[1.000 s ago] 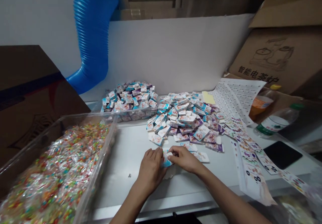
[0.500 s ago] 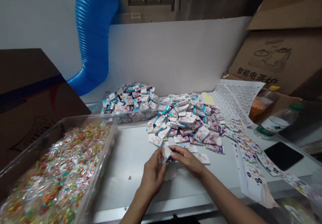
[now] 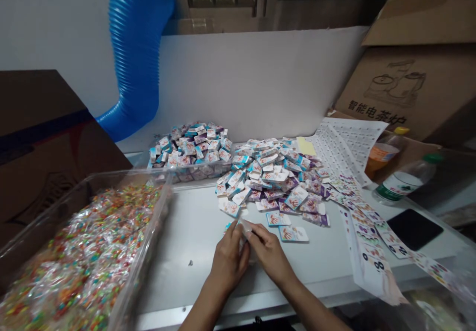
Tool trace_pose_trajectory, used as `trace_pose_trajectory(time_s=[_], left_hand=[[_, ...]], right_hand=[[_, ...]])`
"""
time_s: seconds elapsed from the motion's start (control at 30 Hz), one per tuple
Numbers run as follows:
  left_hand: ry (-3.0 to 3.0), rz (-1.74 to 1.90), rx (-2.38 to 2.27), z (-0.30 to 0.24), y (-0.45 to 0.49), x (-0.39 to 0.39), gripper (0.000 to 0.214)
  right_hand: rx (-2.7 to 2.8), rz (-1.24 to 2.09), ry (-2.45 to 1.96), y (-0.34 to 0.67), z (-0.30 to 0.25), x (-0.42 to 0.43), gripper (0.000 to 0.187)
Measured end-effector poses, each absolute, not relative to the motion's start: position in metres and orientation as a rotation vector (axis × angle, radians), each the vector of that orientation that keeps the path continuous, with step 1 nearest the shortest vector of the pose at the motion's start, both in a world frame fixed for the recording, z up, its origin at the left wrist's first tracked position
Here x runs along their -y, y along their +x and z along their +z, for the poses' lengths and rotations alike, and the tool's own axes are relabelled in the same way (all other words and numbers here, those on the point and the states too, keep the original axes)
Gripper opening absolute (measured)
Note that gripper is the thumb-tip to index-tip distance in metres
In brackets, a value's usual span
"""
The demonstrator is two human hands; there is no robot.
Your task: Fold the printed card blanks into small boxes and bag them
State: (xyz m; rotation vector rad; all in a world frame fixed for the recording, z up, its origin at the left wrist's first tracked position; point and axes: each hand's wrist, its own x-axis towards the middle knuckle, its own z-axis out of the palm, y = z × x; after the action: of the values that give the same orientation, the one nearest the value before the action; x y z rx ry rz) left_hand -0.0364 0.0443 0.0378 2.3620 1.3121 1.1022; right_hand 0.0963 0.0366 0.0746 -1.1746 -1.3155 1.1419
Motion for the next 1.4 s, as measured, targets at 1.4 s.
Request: trace_pose_trajectory(time_s=[1.4], left_hand=[[2.129, 0.659, -1.739, 0.032, -0.067, -0.056, 0.058]], right_hand=[[1.299, 1.089, -1.203, 0.150, 0.110, -0.104, 0.052]])
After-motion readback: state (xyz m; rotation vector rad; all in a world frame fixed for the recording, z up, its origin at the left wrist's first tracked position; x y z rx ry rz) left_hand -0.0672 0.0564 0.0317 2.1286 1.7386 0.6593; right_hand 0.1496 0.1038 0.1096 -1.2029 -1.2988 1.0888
